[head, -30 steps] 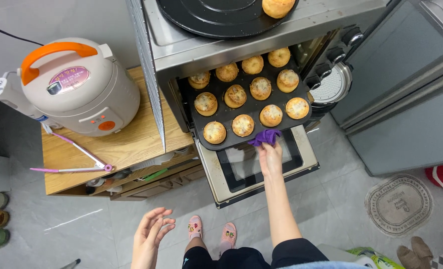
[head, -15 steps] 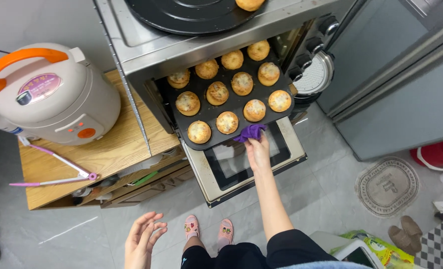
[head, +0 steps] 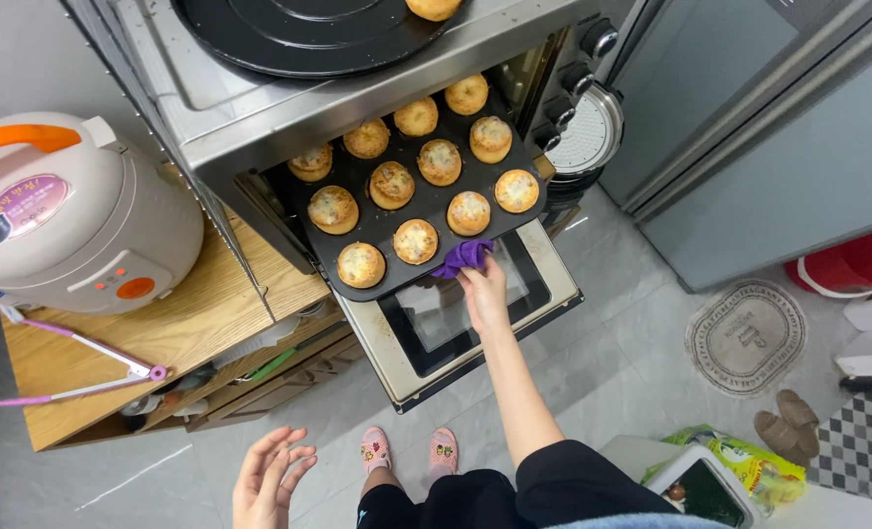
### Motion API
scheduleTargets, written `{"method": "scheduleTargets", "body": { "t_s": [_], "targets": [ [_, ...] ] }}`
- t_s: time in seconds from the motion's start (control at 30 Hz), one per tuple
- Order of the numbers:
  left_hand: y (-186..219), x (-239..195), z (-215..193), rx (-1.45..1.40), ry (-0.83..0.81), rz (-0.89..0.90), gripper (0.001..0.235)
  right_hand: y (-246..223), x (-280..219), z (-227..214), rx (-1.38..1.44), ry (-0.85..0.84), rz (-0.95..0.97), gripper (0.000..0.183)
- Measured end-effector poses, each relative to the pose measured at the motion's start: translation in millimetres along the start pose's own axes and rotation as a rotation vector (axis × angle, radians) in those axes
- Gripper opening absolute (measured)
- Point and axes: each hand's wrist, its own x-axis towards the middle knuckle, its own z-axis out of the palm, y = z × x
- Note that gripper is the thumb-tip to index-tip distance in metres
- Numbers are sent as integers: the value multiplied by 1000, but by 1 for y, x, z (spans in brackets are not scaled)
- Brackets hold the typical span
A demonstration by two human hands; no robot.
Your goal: The person takes a muffin tray of baked pastries out of the oven using a purple cloth and sets it aside. They then move to the sink counter and use a knife to scoop seeds and pulp out of cut pumpkin pieces, working on one piece at a time over the sink.
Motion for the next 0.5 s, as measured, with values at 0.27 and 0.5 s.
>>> {"method": "scheduleTargets", "body": {
  "t_s": [0.27, 0.5],
  "targets": [
    [4, -3, 3, -1, 14, 12, 36, -1, 1, 0, -180, 82, -3, 27],
    [-20, 15, -17, -39, 21, 38, 37, -30, 10, 34, -155, 7, -132, 24]
  ]
}}
